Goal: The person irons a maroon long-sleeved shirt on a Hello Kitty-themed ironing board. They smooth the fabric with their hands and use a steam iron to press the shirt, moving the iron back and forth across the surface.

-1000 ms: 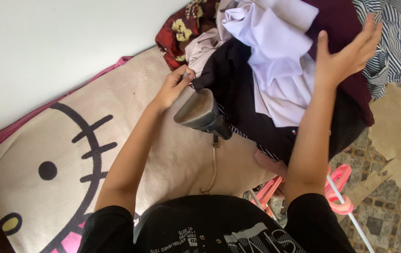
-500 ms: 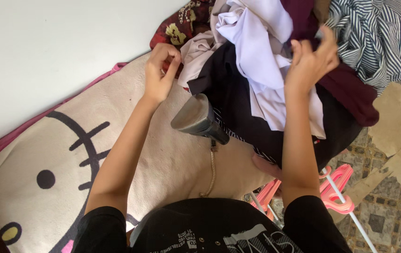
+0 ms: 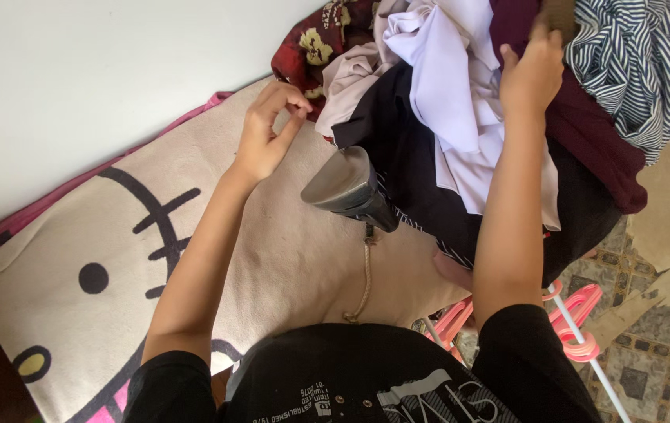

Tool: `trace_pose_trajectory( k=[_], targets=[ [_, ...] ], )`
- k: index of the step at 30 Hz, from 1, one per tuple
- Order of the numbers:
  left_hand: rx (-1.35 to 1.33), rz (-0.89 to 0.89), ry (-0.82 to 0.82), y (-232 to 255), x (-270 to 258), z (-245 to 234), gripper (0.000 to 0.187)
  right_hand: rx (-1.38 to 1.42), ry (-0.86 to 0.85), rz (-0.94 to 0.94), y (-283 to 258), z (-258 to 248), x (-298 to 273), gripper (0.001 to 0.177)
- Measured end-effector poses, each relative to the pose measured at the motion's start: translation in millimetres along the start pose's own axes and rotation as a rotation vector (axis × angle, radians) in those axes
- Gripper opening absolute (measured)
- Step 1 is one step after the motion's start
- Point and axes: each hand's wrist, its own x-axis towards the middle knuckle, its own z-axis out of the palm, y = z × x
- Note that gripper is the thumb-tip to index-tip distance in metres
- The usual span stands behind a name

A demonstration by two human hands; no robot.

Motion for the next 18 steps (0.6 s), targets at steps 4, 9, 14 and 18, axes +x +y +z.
trace_pose_trajectory(
  k=[4,9,14,18],
  targets=[
    [0.018,-0.104,0.01,-13.5,-3.2,7.0,0.005,0.09,-0.009,-0.121,-3.5,-18.3,-5.3,0.028],
    [-0.311,-0.253,-0.134,-14.2,23.4,37.0,0.009,0.682,-0.06,-0.482,-50.2,-66.6,-27.8,0.028],
    [-0.688,0.034,-0.241,-6.1,51.9,64.8,0.069,0.968,-0.497,-0.505,-120.4,-82.5,-56.4,0.045],
    [-0.558,-0.287,-0.311,-25.6,62.6,62.1,0.047,1.332,-0.805,-0.183,-141.9,-102.8,-62.3,0.079]
  ],
)
